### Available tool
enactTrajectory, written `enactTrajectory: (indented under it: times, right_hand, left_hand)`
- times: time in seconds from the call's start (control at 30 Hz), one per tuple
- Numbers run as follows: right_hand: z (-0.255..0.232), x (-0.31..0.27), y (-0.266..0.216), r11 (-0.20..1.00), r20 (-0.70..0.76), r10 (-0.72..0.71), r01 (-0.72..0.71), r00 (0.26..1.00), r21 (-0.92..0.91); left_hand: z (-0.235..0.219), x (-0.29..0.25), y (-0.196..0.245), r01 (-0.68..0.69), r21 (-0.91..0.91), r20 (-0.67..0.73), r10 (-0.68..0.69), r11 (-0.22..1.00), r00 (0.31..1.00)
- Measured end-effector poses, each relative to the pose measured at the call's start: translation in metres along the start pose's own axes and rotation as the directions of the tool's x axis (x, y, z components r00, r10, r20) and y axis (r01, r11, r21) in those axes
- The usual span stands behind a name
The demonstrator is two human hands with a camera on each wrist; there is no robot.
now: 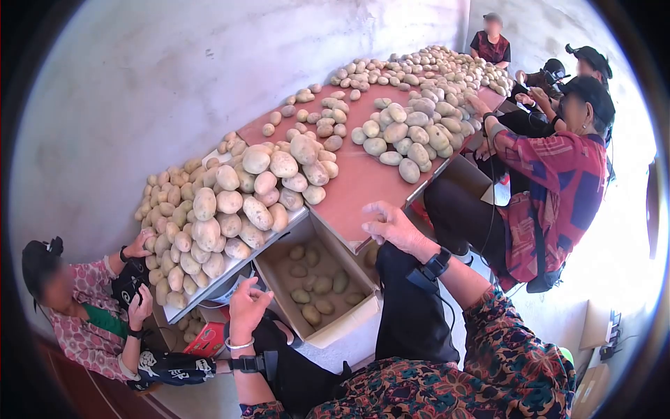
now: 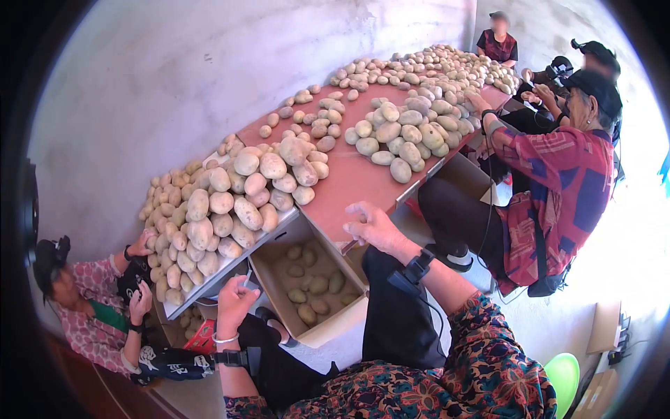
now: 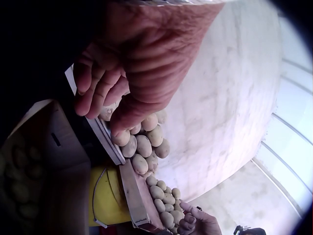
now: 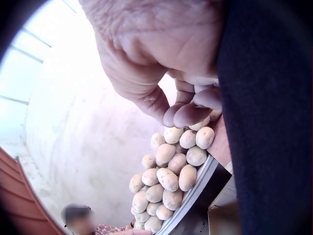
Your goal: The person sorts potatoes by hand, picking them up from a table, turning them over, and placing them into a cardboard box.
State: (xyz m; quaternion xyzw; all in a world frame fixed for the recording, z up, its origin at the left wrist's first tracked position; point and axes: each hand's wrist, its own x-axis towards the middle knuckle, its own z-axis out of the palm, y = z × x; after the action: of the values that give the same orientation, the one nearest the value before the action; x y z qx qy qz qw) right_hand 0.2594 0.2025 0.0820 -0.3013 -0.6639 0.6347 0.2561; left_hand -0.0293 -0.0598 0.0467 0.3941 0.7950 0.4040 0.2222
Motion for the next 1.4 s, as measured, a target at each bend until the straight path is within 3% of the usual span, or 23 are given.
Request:
enactTrajectory:
  times: [0.73,1.03,1.23,1.4]
  right_hand:
    - [-0.004,0.001,0.004,0.999,-0.026,-0.007,0.008,1.000,0.040]
    - [-0.003,0.002,0.002,1.000,-0.032,-0.005,0.005,0.999,0.012]
    - [-0.002,0.002,0.002,1.000,-0.036,-0.013,0.014,0.999,0.022]
    - [-0.005,-0.002,0.005,0.999,-0.051,-0.031,0.032,0.998,0.023]
  left_hand:
    - [0.006,0.002,0.002,0.001,-0.010,0.042,-0.001,1.000,0.999]
    - [0.004,0.002,0.001,-0.008,-0.099,0.058,0.014,0.995,0.998]
    - [0.002,0.004,0.002,-0.028,-0.041,0.019,0.028,0.999,0.999]
    - [0.011,0.007,0.007,0.041,-0.103,0.022,-0.039,0.994,0.999]
